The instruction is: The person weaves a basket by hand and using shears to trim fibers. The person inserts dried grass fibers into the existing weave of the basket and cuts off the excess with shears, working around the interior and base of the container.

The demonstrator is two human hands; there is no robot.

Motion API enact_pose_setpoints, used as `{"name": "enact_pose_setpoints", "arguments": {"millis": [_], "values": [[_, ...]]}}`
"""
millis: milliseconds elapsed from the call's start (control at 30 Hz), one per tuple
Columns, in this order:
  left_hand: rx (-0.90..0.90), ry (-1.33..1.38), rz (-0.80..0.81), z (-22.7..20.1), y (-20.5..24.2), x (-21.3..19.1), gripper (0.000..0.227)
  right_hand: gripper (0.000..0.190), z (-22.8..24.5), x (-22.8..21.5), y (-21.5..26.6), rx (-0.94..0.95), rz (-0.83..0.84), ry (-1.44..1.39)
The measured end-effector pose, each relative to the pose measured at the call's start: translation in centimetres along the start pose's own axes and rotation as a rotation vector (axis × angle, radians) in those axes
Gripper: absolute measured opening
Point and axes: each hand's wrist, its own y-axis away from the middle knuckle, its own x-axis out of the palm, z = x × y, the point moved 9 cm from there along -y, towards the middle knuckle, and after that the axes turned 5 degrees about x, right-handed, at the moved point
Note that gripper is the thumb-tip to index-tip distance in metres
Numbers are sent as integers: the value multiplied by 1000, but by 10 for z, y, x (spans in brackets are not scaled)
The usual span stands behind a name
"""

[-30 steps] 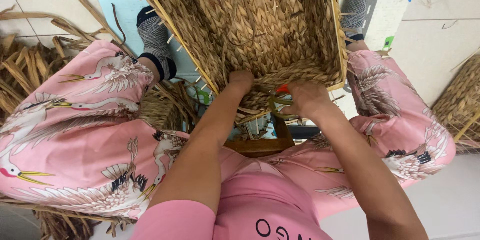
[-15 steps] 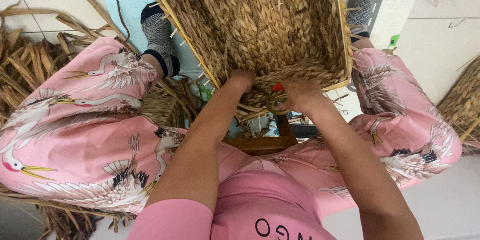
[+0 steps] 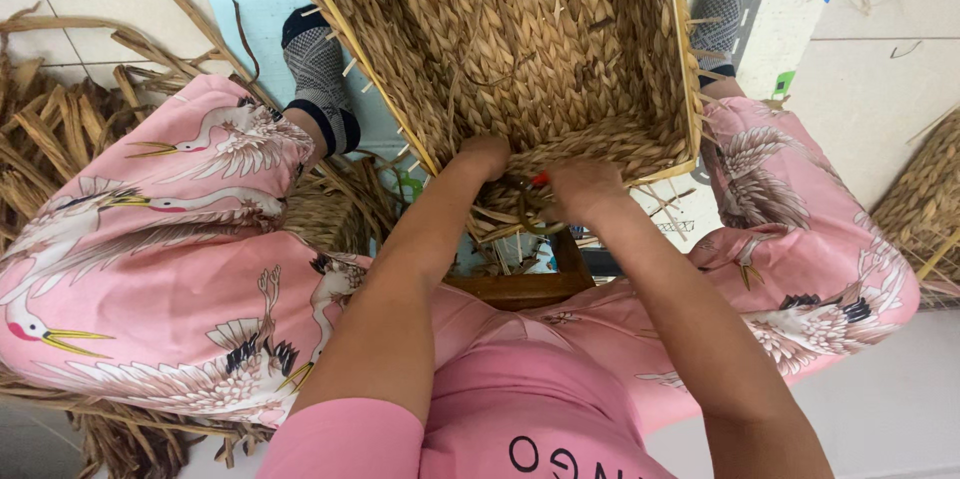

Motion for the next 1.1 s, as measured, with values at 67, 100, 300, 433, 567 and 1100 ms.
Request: {"name": "enact_pose_setpoints", "arguments": {"millis": [67, 100, 300, 433, 567, 1100], "values": [[-23, 12, 8, -2, 2, -4, 12, 62, -1, 5, -4, 10, 9, -35], [-47, 23, 18, -2, 3, -4, 11, 57, -1, 3, -4, -26, -38, -43], [-65, 54, -16, -10, 7, -5, 8, 54, -1, 3, -2, -27, -40, -37], [-39, 203, 0, -3, 10, -12, 13, 64, -7, -1, 5, 8, -2, -62], [9, 196, 50, -5, 23, -22, 23, 71, -10, 1, -2, 92, 66, -92], [8, -183, -17, -7, 0, 2, 18, 75, -27, 0, 8, 78, 10, -62]]}}
